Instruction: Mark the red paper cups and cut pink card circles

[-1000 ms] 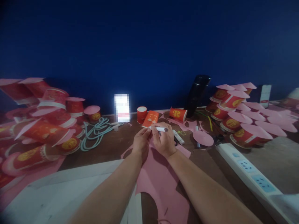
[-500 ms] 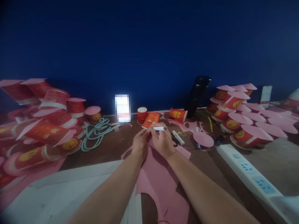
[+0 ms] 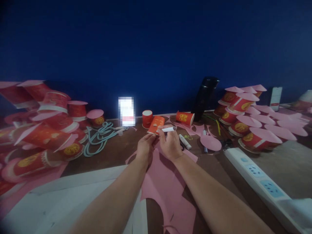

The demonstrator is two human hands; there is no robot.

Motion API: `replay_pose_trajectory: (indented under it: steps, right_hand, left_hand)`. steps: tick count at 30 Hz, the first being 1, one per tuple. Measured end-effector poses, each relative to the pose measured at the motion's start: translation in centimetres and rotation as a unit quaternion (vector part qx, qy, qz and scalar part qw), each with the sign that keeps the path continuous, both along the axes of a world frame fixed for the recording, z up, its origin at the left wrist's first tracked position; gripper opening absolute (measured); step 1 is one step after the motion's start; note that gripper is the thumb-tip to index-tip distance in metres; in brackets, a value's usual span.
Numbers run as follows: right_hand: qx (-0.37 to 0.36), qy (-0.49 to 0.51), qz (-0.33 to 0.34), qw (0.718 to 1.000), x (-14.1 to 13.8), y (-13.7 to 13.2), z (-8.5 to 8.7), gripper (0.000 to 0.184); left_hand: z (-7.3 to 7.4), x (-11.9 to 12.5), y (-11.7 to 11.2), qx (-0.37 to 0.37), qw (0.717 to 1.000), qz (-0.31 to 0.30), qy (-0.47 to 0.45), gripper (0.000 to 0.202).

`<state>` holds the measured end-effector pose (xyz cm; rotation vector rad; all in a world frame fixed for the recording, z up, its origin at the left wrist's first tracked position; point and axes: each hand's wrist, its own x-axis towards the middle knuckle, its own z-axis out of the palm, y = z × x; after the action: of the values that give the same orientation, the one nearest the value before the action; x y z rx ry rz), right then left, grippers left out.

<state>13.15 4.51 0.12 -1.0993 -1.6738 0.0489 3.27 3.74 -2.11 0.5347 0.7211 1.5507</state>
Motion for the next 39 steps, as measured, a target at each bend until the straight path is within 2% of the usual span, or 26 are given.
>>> replay_pose_trajectory:
  steps: [15,21,39]
  right_hand:
    - [0.001,0.011,-0.012,1.000,0.20,0.16,-0.06,0.015]
    - [0.000,0.006,-0.036,0.999,0.25,0.11,0.06,0.016]
    - [0.035,-0.025,-0.046,0.998,0.60,0.24,0.09,0.018]
  left_hand:
    - [0.16,0.05,-0.06,0.008,1.000,-0.017,-0.007,0.019]
    - [0.00,0.06,-0.03,0.009,1.000,-0.014,-0.007,0.019]
    - [0.29,-0.18,-0.05,-0.016,1.000,0.005,0.002,0.025]
